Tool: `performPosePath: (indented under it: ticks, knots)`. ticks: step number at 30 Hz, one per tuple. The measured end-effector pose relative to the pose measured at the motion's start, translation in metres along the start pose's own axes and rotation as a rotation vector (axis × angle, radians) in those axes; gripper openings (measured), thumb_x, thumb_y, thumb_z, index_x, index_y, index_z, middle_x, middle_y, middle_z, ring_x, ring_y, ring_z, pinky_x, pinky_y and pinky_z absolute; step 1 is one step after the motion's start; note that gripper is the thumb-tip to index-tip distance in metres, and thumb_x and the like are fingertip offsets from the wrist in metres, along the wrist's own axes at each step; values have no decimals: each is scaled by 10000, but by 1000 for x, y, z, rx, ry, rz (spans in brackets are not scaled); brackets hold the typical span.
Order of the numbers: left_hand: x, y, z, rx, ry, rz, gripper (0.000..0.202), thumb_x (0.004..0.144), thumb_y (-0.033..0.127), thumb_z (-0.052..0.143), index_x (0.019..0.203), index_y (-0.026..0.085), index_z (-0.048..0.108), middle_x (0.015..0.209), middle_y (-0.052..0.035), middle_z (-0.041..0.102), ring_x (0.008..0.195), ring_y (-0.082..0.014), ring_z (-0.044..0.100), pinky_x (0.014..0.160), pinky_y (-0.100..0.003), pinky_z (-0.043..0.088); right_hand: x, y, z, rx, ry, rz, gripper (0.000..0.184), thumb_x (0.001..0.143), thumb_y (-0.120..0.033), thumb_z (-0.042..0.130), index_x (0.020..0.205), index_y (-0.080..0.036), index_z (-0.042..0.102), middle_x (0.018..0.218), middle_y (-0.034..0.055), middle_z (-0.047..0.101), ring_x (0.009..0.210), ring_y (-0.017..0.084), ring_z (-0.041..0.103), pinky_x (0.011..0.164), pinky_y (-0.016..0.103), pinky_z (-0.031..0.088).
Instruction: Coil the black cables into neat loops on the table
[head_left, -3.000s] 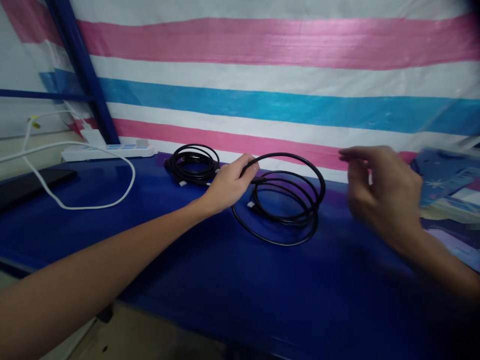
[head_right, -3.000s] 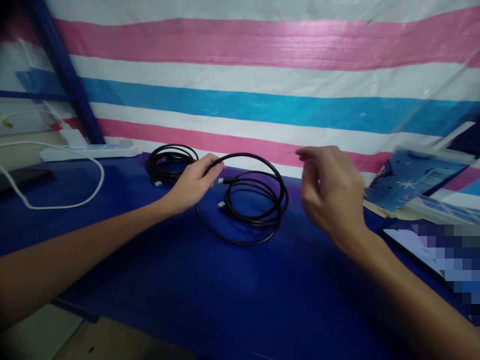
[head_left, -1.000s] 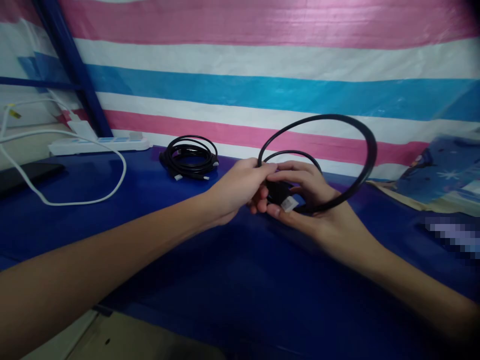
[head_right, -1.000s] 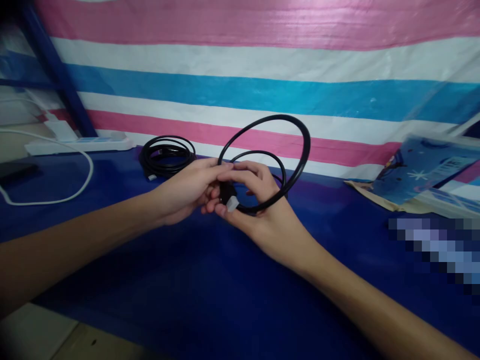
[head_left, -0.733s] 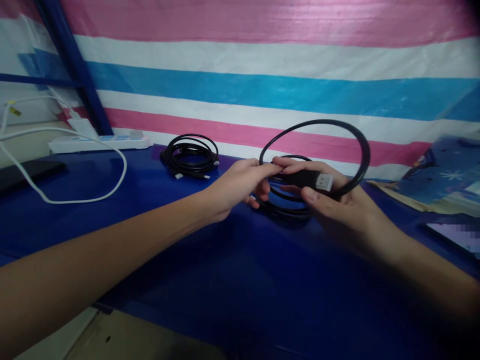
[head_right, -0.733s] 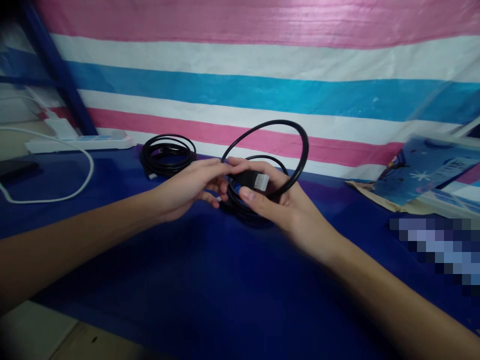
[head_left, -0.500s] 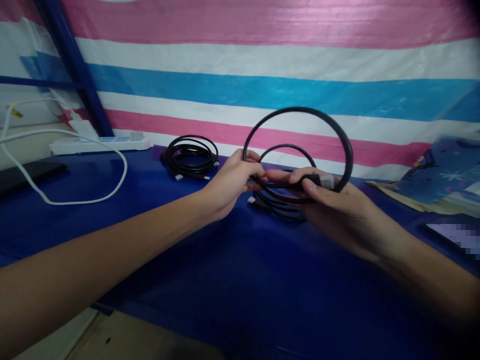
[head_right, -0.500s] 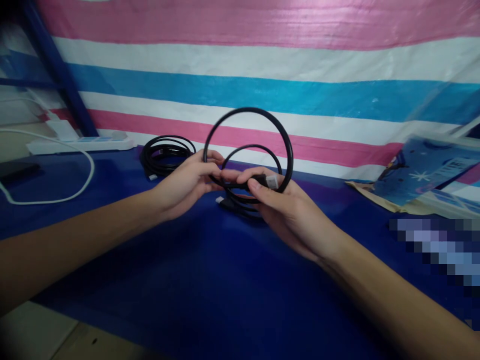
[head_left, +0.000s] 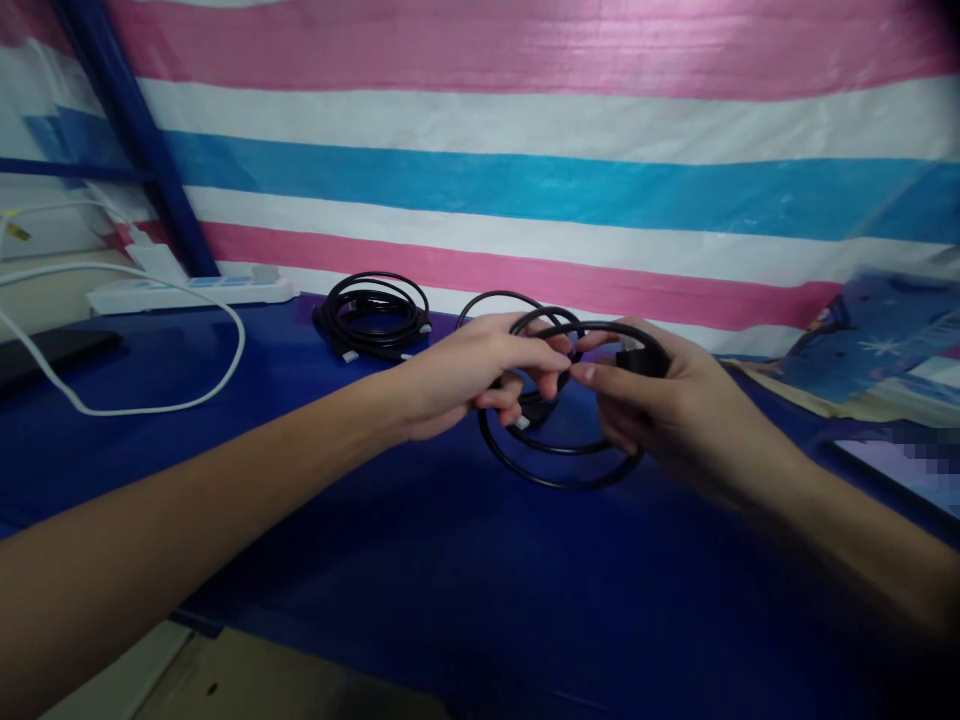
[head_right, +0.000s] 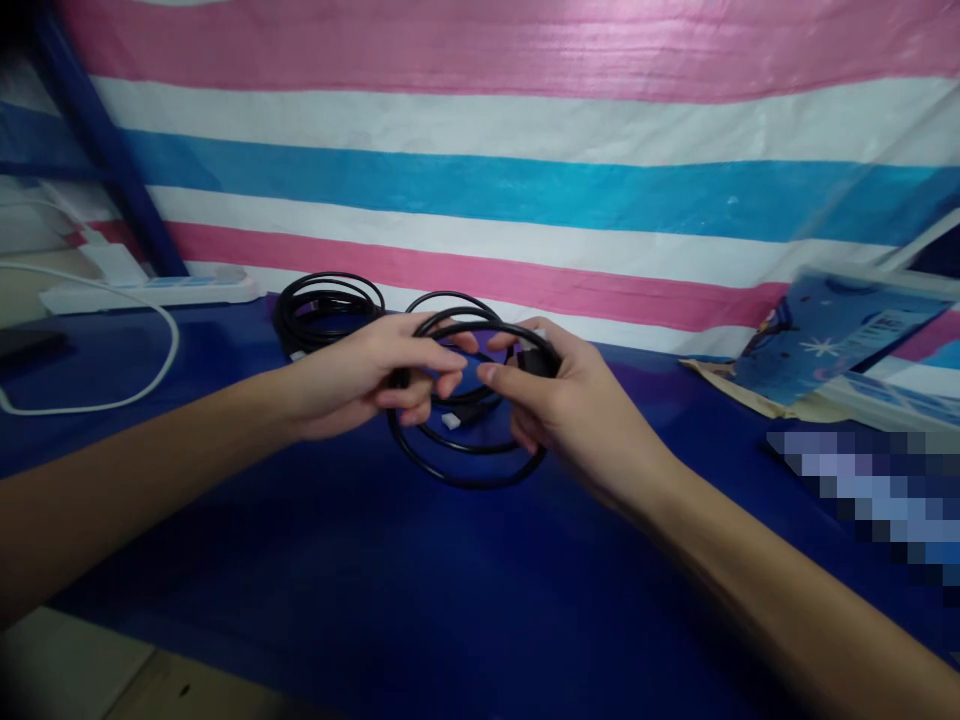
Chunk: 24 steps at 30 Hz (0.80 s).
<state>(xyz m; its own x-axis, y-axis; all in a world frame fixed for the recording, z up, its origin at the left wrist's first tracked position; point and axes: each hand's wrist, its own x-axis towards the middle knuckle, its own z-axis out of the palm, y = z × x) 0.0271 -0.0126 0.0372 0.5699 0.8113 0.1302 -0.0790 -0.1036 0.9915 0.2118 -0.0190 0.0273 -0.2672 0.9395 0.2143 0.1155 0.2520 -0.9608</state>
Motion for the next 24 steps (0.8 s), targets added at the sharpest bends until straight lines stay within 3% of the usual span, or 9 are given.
performPosePath:
  ticks: [4,7,10,13,18,21,24]
  knots:
    - [0,-4,5,101,21,26,209,817,217,642,983,163,529,721,41,553,409,3,345,472,-189,433,-2,-3,1,-202,37,-62,279,766,-303,722,975,-207,565,507,-87,471,375,45,365,332,171,259]
    - [1,-6,6,94,90,75,304,799,267,696,1031,180,519,701,55,544,394,-1,347,436,-180,417,-2,-3,1,-235,51,-99,357,751,-292,731,1043,-212,541,556,-86,487,393,43,379,344,177,272]
    - [2,-7,6,37,64,91,221,826,354,681,871,167,571,553,86,398,365,0,267,355,-149,267,-1,0,1,-203,23,-71,423,752,-277,728,1098,-222,491,680,-58,578,428,64,475,382,203,374]
    - [2,-6,4,-24,101,108,293,878,408,615,733,157,574,480,105,226,355,-2,171,347,-150,168,1,7,-1,-96,-55,-57,377,756,-242,726,1055,-208,500,788,-29,632,528,95,594,519,249,499]
    - [6,-7,1,-145,310,127,418,907,439,574,608,180,436,457,112,178,341,-5,158,350,-160,197,8,17,-4,26,-155,-22,258,740,-237,760,897,-169,567,768,-11,653,675,130,674,713,283,539]
    - [8,-10,0,-228,366,129,473,922,419,549,569,203,319,460,108,171,339,-12,171,351,-168,234,10,19,-5,-13,-138,-59,312,765,-270,746,1003,-179,565,786,-7,659,751,140,672,755,283,529]
    - [8,-13,1,-211,368,169,391,895,348,604,618,190,377,493,104,236,353,-13,204,367,-168,274,11,19,-6,-191,-91,-144,306,860,-339,629,1100,-180,526,772,13,647,702,154,649,688,304,529]
